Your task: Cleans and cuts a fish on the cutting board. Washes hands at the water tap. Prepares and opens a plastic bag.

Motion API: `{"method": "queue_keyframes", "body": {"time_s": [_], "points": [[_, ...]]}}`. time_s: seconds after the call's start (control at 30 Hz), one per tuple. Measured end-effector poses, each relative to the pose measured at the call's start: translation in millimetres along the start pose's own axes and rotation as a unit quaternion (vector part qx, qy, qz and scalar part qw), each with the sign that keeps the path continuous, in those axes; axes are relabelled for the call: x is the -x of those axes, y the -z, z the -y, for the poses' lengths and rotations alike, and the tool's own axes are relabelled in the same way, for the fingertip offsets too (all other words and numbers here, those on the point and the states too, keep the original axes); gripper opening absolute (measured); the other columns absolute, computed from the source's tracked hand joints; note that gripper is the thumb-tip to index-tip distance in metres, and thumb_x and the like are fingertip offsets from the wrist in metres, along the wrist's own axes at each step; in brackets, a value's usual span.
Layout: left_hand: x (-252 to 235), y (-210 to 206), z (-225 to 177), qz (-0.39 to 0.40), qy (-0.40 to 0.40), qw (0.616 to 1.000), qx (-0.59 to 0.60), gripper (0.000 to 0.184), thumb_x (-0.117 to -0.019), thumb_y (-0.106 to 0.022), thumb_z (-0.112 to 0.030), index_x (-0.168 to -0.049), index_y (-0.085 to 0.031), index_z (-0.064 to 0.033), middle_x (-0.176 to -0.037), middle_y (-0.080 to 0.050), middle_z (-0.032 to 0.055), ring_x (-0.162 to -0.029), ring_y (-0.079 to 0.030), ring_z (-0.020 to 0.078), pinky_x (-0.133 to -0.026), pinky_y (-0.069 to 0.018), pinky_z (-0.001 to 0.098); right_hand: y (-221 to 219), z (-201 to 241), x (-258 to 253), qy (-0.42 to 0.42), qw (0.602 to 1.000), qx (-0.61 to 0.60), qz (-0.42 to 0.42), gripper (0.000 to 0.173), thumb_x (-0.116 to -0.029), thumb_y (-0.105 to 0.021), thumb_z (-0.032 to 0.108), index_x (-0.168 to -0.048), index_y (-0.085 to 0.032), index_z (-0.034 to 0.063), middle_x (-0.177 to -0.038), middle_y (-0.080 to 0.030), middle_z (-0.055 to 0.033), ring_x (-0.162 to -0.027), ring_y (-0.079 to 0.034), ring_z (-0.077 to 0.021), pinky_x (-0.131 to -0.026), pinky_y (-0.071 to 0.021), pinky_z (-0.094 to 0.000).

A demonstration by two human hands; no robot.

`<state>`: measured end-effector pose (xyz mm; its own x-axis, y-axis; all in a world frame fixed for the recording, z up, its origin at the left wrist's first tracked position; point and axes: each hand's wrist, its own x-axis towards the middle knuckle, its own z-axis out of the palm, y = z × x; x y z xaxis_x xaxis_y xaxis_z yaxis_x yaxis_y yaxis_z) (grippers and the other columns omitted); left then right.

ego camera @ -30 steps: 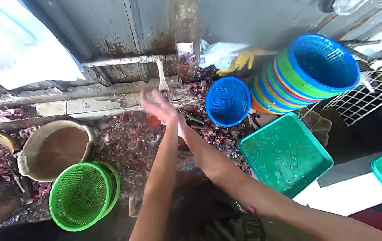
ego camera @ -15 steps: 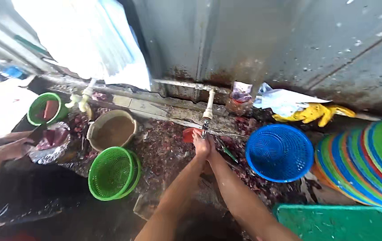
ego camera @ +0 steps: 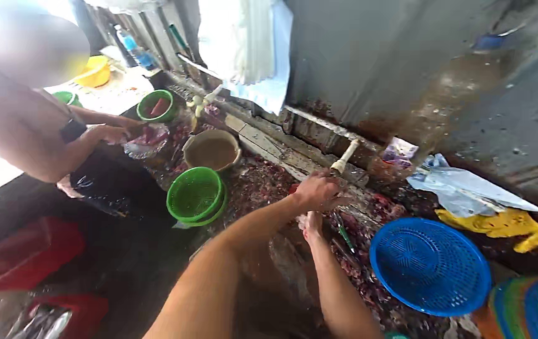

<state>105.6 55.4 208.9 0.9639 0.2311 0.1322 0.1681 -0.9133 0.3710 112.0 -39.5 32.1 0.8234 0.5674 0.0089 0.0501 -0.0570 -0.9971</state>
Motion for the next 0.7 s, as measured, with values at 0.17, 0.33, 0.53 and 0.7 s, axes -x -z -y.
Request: {"method": "queue_keyframes", "body": {"time_s": [0.17, 0.33, 0.53, 0.7], "points": [[65, 49, 80, -0.136, -0.003, 0.989, 0.057, 0.024, -0.0998, -0.065, -0.029, -0.108, -0.077, -0.0094, -0.102, -0.075, 0.0069, -0.104, -0.070, 0.0204, -0.102, -0.0532, 0.0426, 67, 9, 0, -0.243, 0.966, -0.053, 0.072, 0.036, -0.1085, -0.051, 0.036, -0.098, -0.066, 0.0051, -0.054, -0.045, 0.0043, -0.041, -0.041, -0.0075, -0.040, -0.0423, -0.0264], [50, 179, 204, -0.518, 0.197, 0.826, 0.105, 0.087, -0.0836, -0.083, -0.041, -0.145, -0.044, 0.0074, -0.141, -0.053, 0.0298, -0.135, -0.048, 0.0425, -0.115, -0.0396, 0.0536, 105, 6, 10, -0.289, 0.957, -0.006, -0.024, 0.032, -0.1076, -0.052, 0.037, -0.108, -0.063, 0.0073, -0.059, -0.044, 0.0038, -0.042, -0.041, -0.0077, -0.040, -0.0429, -0.0261], [-4, 250, 295, -0.522, 0.208, 0.808, 0.177, 0.109, -0.0711, -0.091, -0.047, -0.157, -0.038, -0.0051, -0.152, -0.049, 0.0218, -0.141, -0.046, 0.0366, -0.118, -0.0346, 0.0587, 86, -1, 19, -0.302, 0.952, 0.004, -0.051, 0.027, -0.1063, -0.057, 0.033, -0.103, -0.065, 0.0074, -0.056, -0.047, 0.0035, -0.039, -0.042, -0.0078, -0.037, -0.0429, -0.0259], [-25, 256, 291, -0.564, 0.201, 0.801, 0.017, 0.030, -0.0912, -0.074, -0.037, -0.084, -0.075, -0.0074, -0.082, -0.072, 0.0062, -0.087, -0.068, 0.0218, -0.096, -0.0485, 0.0450, 70, 9, 23, -0.302, 0.951, 0.038, -0.047, 0.027, -0.1068, -0.056, 0.032, -0.105, -0.066, 0.0065, -0.057, -0.048, 0.0030, -0.041, -0.044, -0.0082, -0.039, -0.0447, -0.0262]]}}
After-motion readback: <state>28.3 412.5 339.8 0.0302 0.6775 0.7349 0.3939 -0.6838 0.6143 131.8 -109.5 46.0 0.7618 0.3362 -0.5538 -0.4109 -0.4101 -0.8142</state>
